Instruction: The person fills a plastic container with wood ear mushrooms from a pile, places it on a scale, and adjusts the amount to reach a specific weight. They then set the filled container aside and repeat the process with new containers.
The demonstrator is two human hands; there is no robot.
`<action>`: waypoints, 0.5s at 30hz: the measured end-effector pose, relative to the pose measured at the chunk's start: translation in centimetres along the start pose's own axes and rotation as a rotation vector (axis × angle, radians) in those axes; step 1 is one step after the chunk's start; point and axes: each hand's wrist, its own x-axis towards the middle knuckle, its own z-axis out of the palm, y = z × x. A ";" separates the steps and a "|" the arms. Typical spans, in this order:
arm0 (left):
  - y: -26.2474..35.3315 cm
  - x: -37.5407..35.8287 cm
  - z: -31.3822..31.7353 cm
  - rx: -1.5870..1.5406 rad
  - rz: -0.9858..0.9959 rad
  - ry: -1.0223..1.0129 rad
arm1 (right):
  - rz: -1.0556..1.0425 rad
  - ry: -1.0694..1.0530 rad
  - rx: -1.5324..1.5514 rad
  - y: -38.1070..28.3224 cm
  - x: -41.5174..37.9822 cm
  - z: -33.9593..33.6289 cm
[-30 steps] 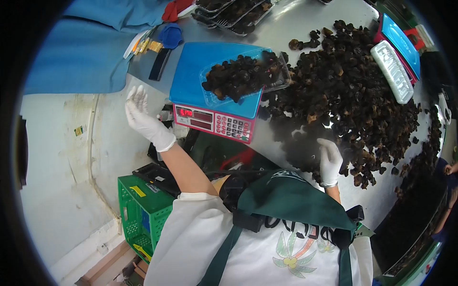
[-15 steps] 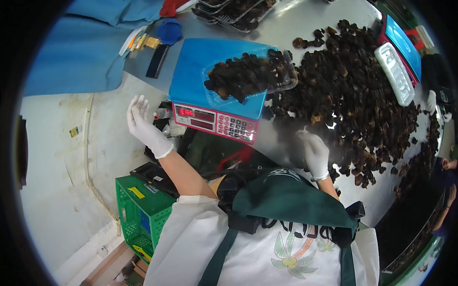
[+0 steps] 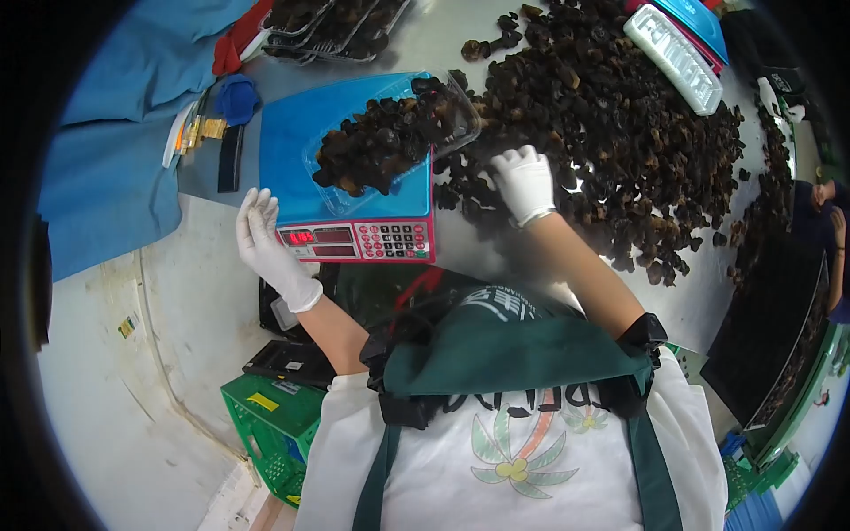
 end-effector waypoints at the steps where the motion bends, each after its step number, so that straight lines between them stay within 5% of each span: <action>1: -0.2 0.3 -0.4 0.004 0.014 0.007 | 0.025 0.009 0.113 0.9 -0.1 -0.2; 6: -0.3 1.0 -1.5 0.031 -0.019 0.051 | 0.474 -0.039 0.852 3.1 -1.2 -3.9; 9: -1.2 1.2 -1.2 -0.001 -0.052 0.043 | 0.457 0.051 1.000 0.9 0.5 -7.4; 12: -1.6 1.0 -0.3 -0.009 -0.039 0.001 | 0.001 0.373 0.784 -3.6 4.9 -10.3; 15: -0.9 1.1 0.5 -0.003 -0.006 -0.031 | -0.320 0.364 0.528 -6.6 8.7 -9.3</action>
